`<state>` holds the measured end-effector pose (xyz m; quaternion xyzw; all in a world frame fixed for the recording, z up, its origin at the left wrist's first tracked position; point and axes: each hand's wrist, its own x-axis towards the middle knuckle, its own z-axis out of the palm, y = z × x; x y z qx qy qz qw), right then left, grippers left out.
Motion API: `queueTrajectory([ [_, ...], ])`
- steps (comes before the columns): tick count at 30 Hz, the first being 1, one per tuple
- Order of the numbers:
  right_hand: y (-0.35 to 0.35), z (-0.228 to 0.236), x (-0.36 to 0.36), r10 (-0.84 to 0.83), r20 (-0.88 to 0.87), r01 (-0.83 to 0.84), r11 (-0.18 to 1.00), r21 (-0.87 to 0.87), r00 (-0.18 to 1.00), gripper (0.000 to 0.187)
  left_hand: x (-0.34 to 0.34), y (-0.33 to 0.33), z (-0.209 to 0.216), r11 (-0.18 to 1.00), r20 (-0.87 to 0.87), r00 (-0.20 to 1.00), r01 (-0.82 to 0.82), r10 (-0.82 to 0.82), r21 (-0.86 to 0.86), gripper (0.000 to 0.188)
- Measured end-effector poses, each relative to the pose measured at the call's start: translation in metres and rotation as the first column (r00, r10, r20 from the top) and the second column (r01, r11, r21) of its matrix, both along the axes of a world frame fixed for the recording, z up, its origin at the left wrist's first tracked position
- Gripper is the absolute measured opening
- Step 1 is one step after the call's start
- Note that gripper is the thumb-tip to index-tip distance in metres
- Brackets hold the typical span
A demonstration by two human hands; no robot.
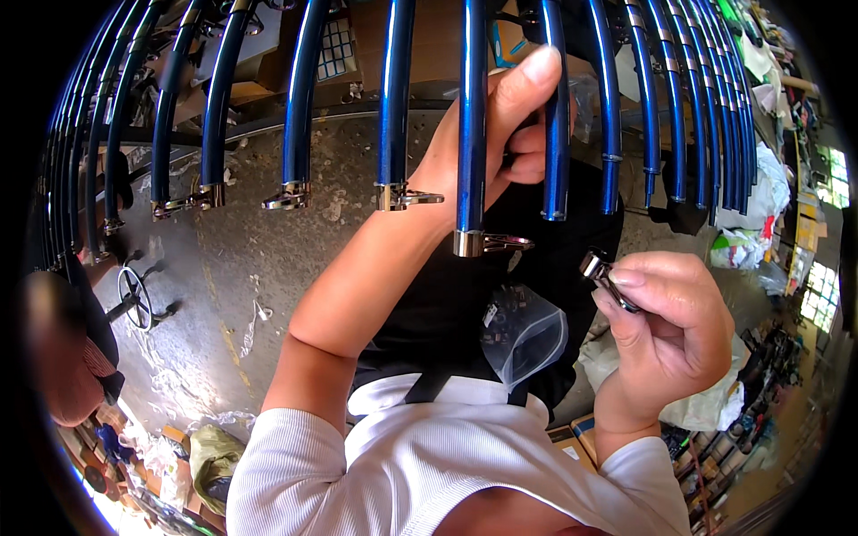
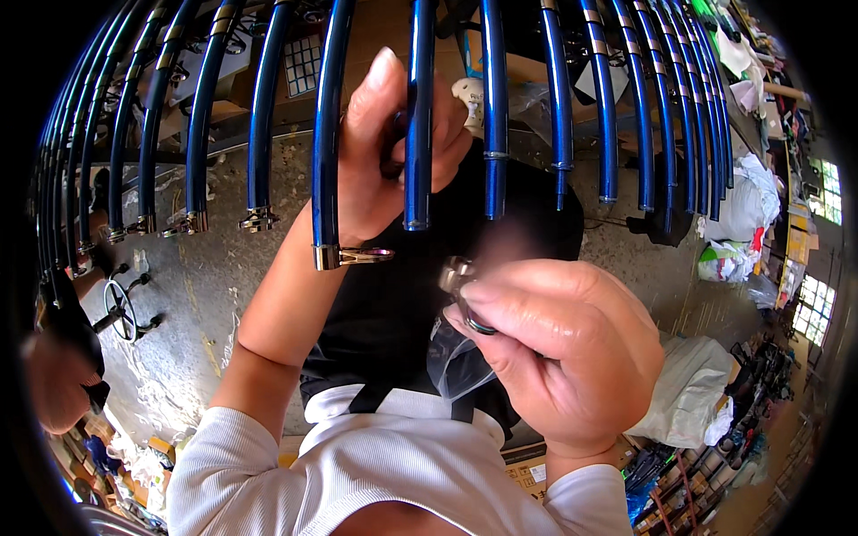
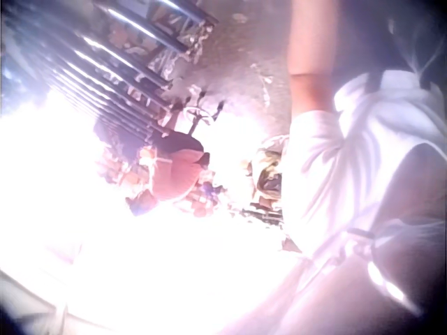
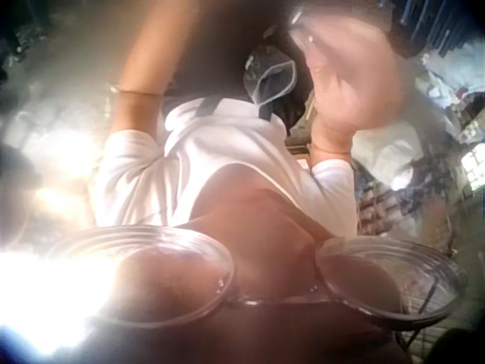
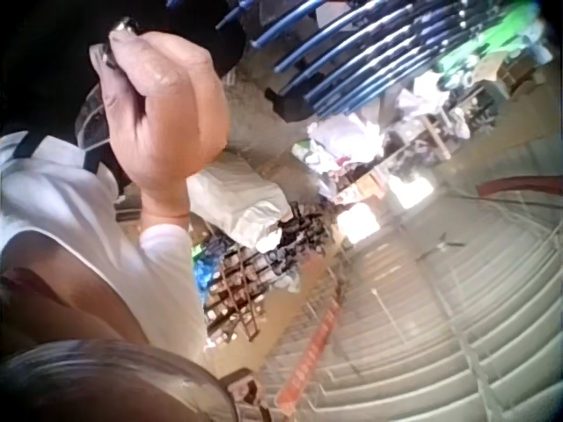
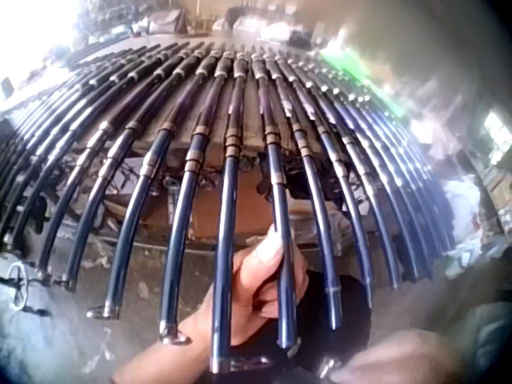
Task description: The person attaches small metal clips to the ends of multiple blue fishing rods arranged on a rack. They pick up clips from a plastic bag, slide them onto the rod tips, and secure them. The person then moves to a table to handle a plastic bag and a white cloth.
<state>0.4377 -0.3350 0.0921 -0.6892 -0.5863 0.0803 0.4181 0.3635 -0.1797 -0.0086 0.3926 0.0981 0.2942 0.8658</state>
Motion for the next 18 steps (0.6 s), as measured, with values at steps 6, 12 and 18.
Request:
queueTrajectory([
  [6, 0.019, 0.002, 0.004, 0.131, 0.17, -0.128, 0.991, -0.028, 0.977, 0.023, 0.019, 0.004, -0.007, 0.989, 0.094, 0.991, -0.104, 0.094, 0.106, 0.066],
  [12, 0.03, -0.001, 0.008, 0.14, 0.26, -0.127, 0.99, -0.068, 0.955, 0.022, 0.02, 0.004, 0.003, 0.978, 0.082, 0.987, -0.151, 0.141, 0.142, 0.055],
  [18, 0.031, 0.001, 0.009, 0.149, 0.294, -0.145, 0.989, -0.036, 0.944, 0.021, 0.02, 0.0, 0.005, 0.967, 0.031, 0.98, -0.201, 0.198, 0.158, 0.05],
])
